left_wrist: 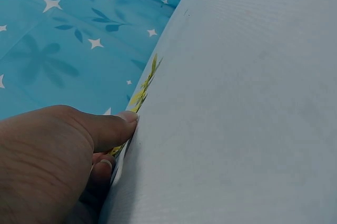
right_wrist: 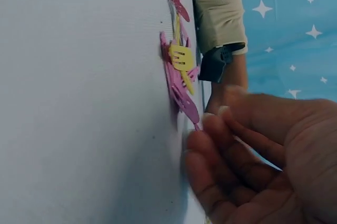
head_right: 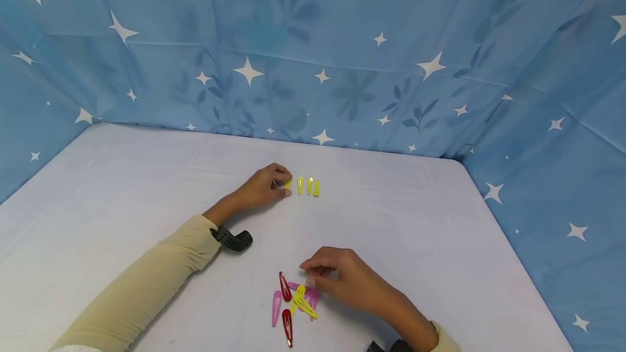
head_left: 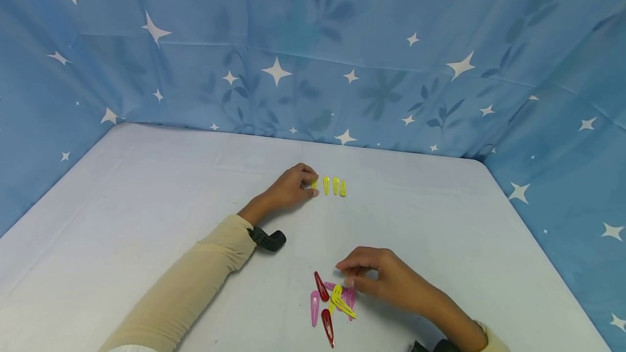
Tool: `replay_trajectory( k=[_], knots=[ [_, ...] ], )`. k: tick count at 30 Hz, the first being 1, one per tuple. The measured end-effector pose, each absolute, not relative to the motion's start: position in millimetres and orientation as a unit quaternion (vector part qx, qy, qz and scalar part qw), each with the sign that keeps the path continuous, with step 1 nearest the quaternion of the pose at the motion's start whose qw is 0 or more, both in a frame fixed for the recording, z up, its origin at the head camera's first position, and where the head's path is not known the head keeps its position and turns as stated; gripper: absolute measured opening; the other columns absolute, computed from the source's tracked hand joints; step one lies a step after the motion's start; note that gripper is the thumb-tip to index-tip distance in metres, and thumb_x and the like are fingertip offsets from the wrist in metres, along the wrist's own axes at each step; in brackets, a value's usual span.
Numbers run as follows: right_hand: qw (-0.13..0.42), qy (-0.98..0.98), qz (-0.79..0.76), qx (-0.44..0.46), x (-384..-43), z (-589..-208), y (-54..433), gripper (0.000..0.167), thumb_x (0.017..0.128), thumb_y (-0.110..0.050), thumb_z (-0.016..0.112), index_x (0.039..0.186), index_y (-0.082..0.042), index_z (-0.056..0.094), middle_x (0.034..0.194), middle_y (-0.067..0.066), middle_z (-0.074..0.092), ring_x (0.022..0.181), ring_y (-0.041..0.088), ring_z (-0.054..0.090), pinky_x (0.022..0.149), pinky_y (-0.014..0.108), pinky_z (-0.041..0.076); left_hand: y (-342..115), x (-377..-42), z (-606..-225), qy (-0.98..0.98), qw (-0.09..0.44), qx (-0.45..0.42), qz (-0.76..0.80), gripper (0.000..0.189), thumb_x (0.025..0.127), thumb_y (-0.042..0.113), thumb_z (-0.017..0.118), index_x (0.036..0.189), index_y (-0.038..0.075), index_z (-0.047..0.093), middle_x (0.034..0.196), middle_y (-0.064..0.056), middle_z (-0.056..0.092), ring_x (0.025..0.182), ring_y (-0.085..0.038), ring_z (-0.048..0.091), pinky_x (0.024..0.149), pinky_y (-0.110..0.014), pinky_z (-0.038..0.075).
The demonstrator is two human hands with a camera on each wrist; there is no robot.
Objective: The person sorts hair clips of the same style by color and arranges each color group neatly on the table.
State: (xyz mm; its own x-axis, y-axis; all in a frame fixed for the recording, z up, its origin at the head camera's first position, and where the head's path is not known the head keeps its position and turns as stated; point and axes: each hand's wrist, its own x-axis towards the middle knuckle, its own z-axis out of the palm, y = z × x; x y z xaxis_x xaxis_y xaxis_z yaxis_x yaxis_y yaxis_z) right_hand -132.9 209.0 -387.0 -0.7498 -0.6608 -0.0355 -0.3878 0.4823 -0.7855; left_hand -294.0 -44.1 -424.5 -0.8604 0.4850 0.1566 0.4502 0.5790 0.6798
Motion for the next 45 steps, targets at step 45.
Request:
replay_trajectory(
  k=[45],
  knots=[
    [0.178,0.847,-0.391,-0.313,-127.5,-393.6,200.5,0.015,0.091,-0.011,0.071,0.097,-0.024,0.068,0.091,-0.01,0.067,0.082,0.003,0.059,0.075,0.021,0.053,-44.3,-293.2,-423.5,0.886,0.024,0.266,0.379,0.046,0.093,0.015,0.069,0.135,-0.002,0.058,0.132,-0.016,0.055,0.101,-0.021,0.058,0.088,-0.034,0.05]
  ],
)
